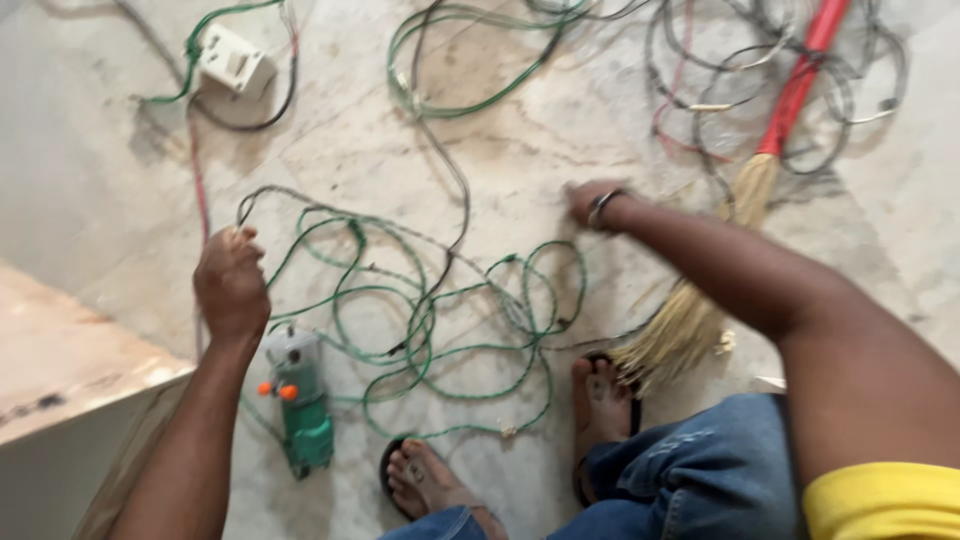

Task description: The person manipulates electrical wires while sitting on the floor, applying tape to wire connections by hand.

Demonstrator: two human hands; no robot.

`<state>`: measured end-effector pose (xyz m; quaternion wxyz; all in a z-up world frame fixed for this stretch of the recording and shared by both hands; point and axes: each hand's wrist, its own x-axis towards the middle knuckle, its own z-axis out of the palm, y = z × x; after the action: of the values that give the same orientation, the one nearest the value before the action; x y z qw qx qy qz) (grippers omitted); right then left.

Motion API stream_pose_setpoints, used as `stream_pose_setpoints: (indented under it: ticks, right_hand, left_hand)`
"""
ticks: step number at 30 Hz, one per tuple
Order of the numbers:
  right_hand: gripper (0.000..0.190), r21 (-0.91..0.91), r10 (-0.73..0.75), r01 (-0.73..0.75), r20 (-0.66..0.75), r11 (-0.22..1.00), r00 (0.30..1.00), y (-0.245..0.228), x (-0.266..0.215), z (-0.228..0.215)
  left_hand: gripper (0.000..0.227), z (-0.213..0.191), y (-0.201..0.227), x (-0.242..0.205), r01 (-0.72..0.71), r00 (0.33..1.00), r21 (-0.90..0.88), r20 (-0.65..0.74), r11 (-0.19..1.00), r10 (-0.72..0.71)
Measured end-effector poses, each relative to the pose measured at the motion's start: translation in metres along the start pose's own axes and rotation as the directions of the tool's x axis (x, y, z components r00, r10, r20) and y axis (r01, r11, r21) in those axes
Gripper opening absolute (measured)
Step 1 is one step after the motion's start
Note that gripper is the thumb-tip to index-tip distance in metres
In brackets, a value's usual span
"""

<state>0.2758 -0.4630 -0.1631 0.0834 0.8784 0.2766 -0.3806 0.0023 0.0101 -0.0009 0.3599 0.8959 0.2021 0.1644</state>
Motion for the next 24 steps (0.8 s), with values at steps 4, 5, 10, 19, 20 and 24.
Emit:
stream_pose_setpoints:
  ticks: [4, 5, 10, 19, 20, 24]
  right_hand:
    - [0.032, -0.301, 0.115, -0.097, 0.044, 0.949, 0.992, 0.035, -0.015, -0.041]
    - [0.033, -0.330, 0.145, -0.141, -0.012, 0.933, 0.989, 0.024, -0.023, -0.047]
    - [0.050, -0.074, -0.070, 0.059, -0.155, 0.996, 0.985, -0.046, -0.048, -0.057]
    - [0.071, 0.165, -0.643, 0.695, -0.278, 0.700, 0.714, -0.157, -0.029, -0.045]
    - [0.068, 0.196, -0.653, 0.687, -0.215, 0.700, 0.726, -0.157, -0.028, -0.045]
    - [0.032, 0.480, -0.605, 0.461, 0.198, 0.746, 0.772, -0.145, -0.022, -0.033]
  left_hand:
    - [0.028, -0.004, 0.008, 0.008, 0.099, 0.995, -0.095, -0.001, 0.991, -0.099]
    - [0.027, -0.006, 0.011, 0.011, 0.068, 0.998, -0.075, -0.003, 0.995, -0.069]
    - [0.027, -0.012, 0.046, 0.019, 0.056, 0.993, -0.149, 0.112, 0.987, -0.040]
    - [0.027, -0.027, 0.205, -0.012, 0.106, 0.847, -0.700, 0.436, 0.706, 0.305]
    - [0.025, -0.037, 0.215, -0.013, 0.149, 0.857, -0.809, 0.392, 0.568, 0.333]
    - [0.029, -0.086, 0.205, 0.005, 0.006, 0.962, -0.897, 0.126, 0.443, 0.242]
